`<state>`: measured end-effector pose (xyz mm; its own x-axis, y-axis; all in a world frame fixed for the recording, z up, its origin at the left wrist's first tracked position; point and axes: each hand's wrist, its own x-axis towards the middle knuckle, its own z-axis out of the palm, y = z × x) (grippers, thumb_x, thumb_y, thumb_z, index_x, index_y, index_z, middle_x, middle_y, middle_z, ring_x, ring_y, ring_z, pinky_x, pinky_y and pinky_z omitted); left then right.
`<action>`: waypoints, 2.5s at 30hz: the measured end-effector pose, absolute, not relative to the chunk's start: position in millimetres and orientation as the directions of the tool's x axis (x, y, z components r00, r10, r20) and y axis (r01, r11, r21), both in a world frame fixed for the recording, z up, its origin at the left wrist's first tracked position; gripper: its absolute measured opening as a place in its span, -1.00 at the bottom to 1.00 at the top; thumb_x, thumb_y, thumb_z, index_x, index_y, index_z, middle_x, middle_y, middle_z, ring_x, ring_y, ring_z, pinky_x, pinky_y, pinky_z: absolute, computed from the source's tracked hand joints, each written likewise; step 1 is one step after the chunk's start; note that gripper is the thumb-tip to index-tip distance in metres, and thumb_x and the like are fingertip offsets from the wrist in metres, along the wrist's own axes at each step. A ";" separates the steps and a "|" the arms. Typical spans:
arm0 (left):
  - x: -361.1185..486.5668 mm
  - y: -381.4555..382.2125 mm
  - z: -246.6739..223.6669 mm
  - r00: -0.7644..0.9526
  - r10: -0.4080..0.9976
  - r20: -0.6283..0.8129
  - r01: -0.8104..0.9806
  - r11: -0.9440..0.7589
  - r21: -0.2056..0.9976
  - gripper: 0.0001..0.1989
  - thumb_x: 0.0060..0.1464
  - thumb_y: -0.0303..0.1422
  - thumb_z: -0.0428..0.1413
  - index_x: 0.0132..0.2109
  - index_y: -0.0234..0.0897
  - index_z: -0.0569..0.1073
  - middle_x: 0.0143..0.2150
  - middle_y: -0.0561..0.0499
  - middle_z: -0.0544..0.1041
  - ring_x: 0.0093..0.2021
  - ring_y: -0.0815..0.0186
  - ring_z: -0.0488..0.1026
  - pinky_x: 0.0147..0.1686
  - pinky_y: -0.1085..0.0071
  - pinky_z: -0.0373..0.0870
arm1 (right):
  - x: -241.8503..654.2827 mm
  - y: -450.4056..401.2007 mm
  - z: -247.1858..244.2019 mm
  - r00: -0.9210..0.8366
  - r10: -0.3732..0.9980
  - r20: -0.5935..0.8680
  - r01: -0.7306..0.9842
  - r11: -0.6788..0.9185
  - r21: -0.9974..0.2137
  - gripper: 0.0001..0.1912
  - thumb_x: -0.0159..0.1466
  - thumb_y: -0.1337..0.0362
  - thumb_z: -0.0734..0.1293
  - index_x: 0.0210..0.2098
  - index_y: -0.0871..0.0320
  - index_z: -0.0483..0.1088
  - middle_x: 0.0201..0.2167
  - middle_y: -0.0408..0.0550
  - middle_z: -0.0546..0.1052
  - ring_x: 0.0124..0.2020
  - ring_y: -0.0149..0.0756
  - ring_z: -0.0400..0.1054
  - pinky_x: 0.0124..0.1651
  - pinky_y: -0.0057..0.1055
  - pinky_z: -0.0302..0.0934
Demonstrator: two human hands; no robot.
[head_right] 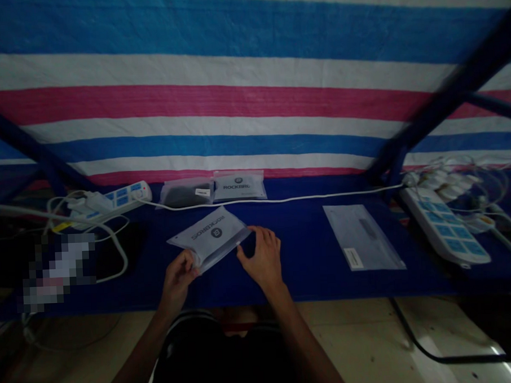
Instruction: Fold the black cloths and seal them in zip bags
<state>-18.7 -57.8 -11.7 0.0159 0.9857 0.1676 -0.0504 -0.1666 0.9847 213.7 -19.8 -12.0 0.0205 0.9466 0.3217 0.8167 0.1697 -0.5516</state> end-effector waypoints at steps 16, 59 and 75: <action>-10.0 -63.1 -10.0 -0.116 0.989 0.094 -0.078 -0.104 0.992 -0.70 0.21 -0.20 0.24 -0.11 -0.16 0.26 -0.44 0.15 0.43 -0.47 0.38 0.38 -0.40 0.48 0.45 | 210.3 -19.3 -10.9 0.038 0.942 0.334 0.858 0.141 -0.494 -0.58 0.32 0.08 0.34 0.09 0.14 0.41 0.09 0.17 0.53 0.15 0.10 0.35 0.14 -0.01 0.22; -20.5 -79.1 10.7 0.280 0.957 0.075 0.225 -0.142 0.964 -0.84 0.23 -0.25 0.18 -0.18 -0.21 0.61 -0.30 -0.03 0.55 -0.35 0.21 0.44 -0.32 0.38 0.33 | 220.5 -18.5 -10.7 -0.020 0.949 0.313 0.777 0.212 -0.592 -0.53 0.31 0.23 0.33 0.20 0.12 0.44 0.10 0.09 0.58 0.14 0.04 0.36 0.21 0.01 0.20; -29.1 -75.8 -23.0 -0.103 0.995 0.007 -0.082 -0.015 0.997 -0.75 0.13 -0.12 0.26 -0.21 -0.20 0.55 -0.41 0.06 0.37 -0.46 0.32 0.30 -0.45 0.42 0.38 | 218.4 -25.1 -2.6 -0.176 0.933 0.314 0.747 0.334 -0.575 -0.45 0.23 0.27 0.36 0.22 0.11 0.43 0.08 0.08 0.59 0.09 0.02 0.42 0.17 -0.01 0.26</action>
<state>-29.1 -75.8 -23.0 -0.1027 0.9947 0.0071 -0.0816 -0.0155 0.9965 218.4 -25.1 -2.6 -0.1760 0.9331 0.3137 0.7469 0.3342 -0.5749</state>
